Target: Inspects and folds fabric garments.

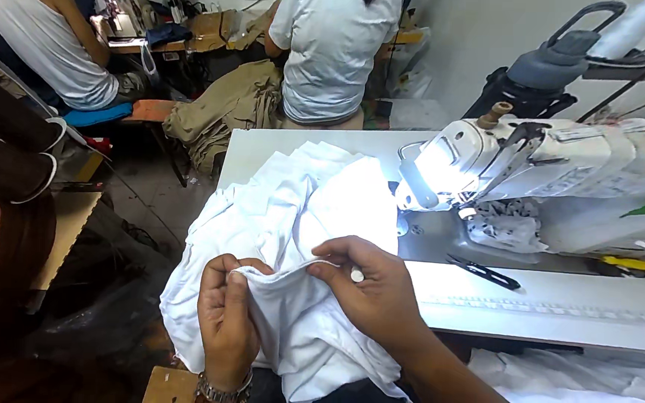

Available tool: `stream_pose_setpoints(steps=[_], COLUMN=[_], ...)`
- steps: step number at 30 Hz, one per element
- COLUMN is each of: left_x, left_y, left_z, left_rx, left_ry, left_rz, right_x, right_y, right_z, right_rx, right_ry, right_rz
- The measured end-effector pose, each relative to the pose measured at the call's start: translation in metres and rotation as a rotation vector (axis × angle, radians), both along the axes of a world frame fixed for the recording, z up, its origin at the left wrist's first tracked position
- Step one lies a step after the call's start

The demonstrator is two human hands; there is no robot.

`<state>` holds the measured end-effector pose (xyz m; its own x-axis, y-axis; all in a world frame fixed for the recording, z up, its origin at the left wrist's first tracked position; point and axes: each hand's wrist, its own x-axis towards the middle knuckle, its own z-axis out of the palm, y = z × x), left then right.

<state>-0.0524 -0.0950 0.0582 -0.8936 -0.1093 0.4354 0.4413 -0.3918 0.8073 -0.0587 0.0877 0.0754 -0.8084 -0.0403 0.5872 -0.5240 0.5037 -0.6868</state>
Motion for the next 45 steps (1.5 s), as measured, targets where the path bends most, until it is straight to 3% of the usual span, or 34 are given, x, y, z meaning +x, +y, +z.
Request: stream_pose_setpoints(steps=[5, 9, 14, 17, 22, 27, 35, 40, 42, 45], left_x=[0.003, 0.002, -0.004, -0.004, 0.0, -0.004, 0.001, 0.004, 0.004, 0.004], left_y=[0.002, -0.001, 0.004, 0.012, 0.022, 0.018, 0.018, 0.029, 0.03, 0.029], left_z=[0.0, -0.001, -0.003, -0.004, -0.013, -0.016, -0.01, -0.014, -0.014, -0.014], left_rx=[0.0, -0.283, -0.668, -0.6, -0.43, -0.449, -0.566, -0.463, -0.448, -0.407], left_ry=[-0.103, -0.126, -0.043, -0.074, -0.07, -0.021, -0.035, -0.059, -0.074, -0.128], left_rz=[-0.14, -0.205, -0.102, -0.097, -0.114, -0.143, -0.124, -0.104, -0.105, -0.102], right_x=[0.002, 0.006, 0.006, 0.006, 0.009, 0.014, 0.019, 0.022, 0.023, 0.021], right_y=[0.001, 0.001, 0.008, 0.013, 0.02, 0.024, 0.014, 0.011, 0.013, 0.023], right_z=[0.0, 0.003, 0.005, -0.001, 0.0, -0.01, -0.01, -0.008, -0.007, 0.0], right_rx=[0.17, 0.298, 0.388, 0.294, -0.089, -0.333, -0.093, -0.048, -0.075, -0.2], right_ry=[0.004, 0.102, 0.185, 0.134, -0.146, -0.399, -0.132, -0.067, -0.128, -0.407], right_rz=[0.008, 0.056, 0.086, 0.068, 0.05, 0.175, 0.026, 0.008, 0.019, 0.093])
